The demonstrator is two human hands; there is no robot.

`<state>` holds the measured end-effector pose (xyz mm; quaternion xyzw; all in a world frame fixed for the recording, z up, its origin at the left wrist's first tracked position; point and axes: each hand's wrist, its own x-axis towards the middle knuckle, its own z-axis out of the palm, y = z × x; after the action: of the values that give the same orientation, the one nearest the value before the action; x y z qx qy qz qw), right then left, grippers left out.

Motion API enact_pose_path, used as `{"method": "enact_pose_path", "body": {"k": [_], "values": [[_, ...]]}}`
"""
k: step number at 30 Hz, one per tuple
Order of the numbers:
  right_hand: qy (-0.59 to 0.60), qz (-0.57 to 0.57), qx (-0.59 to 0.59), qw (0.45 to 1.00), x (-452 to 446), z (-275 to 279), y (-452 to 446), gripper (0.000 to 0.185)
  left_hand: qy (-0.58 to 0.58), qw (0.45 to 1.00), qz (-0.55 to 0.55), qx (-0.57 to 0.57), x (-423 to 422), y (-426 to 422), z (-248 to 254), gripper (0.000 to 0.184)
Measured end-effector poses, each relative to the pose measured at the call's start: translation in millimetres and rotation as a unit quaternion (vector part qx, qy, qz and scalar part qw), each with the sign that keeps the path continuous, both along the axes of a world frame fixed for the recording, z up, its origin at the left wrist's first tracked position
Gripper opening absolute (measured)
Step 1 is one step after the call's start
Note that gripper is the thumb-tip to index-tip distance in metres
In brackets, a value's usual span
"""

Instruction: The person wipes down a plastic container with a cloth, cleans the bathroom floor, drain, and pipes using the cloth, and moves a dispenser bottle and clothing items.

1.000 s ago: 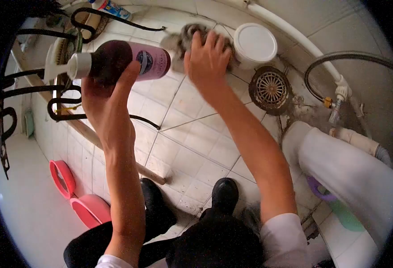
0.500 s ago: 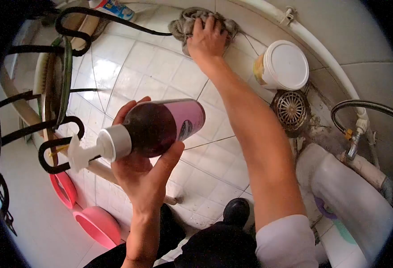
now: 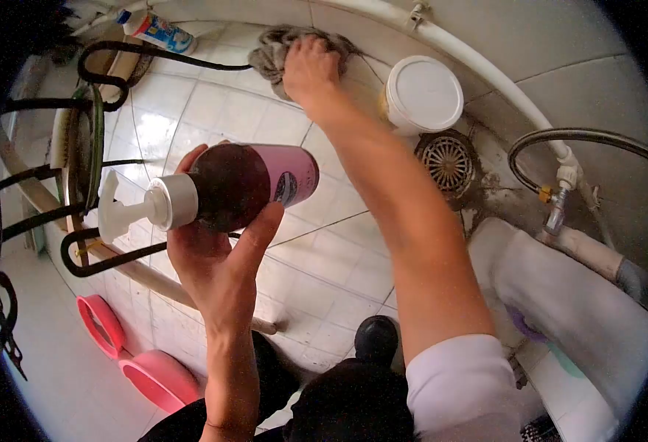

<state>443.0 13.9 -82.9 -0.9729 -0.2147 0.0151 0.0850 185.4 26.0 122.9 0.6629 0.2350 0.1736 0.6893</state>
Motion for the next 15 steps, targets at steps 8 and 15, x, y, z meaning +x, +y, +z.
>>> {"method": "enact_pose_path", "body": {"k": [8, 15], "values": [[0.048, -0.126, -0.096, 0.986, -40.6, 16.9, -78.5, 0.068, -0.015, 0.999, -0.034, -0.01, -24.5, -9.4, -4.2, 0.081], [-0.017, 0.008, 0.038, 0.999, -24.7, 6.8, -37.4, 0.054, 0.026, 0.999, -0.04, 0.013, -27.5, 3.8, -16.5, 0.081]]}}
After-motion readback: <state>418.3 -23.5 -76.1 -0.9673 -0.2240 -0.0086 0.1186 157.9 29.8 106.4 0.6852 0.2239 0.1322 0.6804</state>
